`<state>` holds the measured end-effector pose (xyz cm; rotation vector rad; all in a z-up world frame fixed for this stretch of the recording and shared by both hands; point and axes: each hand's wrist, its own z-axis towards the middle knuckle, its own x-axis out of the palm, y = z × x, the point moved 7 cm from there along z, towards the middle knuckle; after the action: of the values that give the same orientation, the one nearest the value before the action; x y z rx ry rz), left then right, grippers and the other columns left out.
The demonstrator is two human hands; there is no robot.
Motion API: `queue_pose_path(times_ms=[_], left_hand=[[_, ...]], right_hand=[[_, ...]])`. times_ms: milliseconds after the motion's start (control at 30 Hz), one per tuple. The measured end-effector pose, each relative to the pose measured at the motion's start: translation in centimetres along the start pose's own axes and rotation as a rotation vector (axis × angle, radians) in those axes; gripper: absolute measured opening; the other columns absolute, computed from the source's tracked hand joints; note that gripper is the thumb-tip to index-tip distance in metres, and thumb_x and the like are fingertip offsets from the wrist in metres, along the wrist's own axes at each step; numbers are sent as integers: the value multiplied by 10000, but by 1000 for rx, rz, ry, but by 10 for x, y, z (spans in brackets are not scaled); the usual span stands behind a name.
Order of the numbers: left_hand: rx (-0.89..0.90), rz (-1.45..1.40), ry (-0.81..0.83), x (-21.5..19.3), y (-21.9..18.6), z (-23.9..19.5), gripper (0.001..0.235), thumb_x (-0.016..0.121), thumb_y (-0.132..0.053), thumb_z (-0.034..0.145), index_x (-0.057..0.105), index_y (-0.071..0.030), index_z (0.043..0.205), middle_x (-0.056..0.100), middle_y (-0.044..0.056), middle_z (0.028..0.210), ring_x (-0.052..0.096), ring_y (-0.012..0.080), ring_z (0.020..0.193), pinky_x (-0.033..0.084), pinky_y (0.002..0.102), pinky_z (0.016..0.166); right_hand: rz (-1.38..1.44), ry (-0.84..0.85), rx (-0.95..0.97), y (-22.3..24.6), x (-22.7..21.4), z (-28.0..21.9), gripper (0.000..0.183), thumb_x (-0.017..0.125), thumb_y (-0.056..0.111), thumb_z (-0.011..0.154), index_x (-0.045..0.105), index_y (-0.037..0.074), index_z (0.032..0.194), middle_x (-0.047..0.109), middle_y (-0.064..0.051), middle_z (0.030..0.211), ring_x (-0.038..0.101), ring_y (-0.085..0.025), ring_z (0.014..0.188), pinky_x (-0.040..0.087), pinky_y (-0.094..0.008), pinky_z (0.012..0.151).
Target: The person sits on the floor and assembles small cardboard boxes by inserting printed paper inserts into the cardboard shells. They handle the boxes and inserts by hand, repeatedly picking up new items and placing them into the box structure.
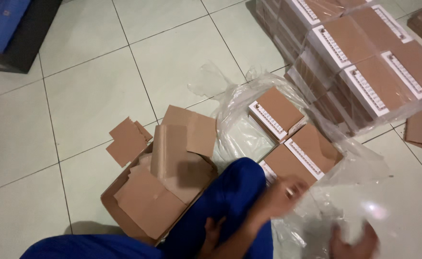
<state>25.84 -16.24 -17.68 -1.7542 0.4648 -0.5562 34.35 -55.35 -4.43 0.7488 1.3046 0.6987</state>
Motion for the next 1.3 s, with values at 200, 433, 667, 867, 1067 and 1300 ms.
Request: queue_pose_path(times_ms=[200, 433, 667, 867, 1067, 1300], left_hand=[[233, 308, 293, 113, -188, 83, 131, 612, -77, 932, 701, -161, 978, 746, -10, 887, 698, 146, 766, 563, 298, 678], [232, 452, 68, 113, -166, 188, 348, 736, -151, 814, 669, -107, 1153, 715, 128, 1103, 729, 327, 982, 624, 411, 783], [144, 455, 184, 140, -155, 221, 564, 727, -227, 836, 585, 50, 1307, 639, 294, 1183, 606, 513, 1156, 482, 566, 1029], [29, 455, 66, 119, -151, 210, 569, 787, -245, 766, 618, 2, 1251, 674, 253, 1112, 655, 449, 1135, 525, 509, 970], [18, 40, -158, 84, -187, 187, 632, 810, -17, 766, 545, 6, 1339, 631, 227, 1214, 663, 362, 1210, 508, 438, 1045], [-375, 325, -63, 12, -213, 145, 454, 645, -538, 830, 766, -146, 1027, 780, 82, 910, 756, 233, 854, 521, 407, 765]], right_hand=[[-79, 224, -547, 185, 211, 97, 535, 696, 230, 893, 595, -13, 1358, 617, -205, 1331, 578, -354, 1254, 412, -434, 1122], [-398, 408, -522, 264, 322, 182, 1019, 869, 321, 656, 388, 32, 1507, 363, -303, 1504, 314, -535, 1423, 251, -658, 1164], [-700, 484, -388, 246, 344, 212, 1180, 797, 264, 638, 187, 140, 1641, 418, -259, 1473, 389, -513, 1377, 184, -687, 1183], [-698, 404, -374, 264, 348, 173, 834, 621, 427, 848, 322, 169, 1582, 455, -222, 1401, 403, -482, 1358, 272, -634, 1158], [-393, 477, -319, 298, 333, 148, 874, 702, 414, 757, 409, 165, 1541, 512, -216, 1283, 471, -472, 1242, 368, -569, 1085], [-167, 538, -283, 361, 308, 82, 1008, 793, 497, 666, 410, 181, 1544, 537, -186, 1264, 475, -386, 1201, 437, -485, 1001]])
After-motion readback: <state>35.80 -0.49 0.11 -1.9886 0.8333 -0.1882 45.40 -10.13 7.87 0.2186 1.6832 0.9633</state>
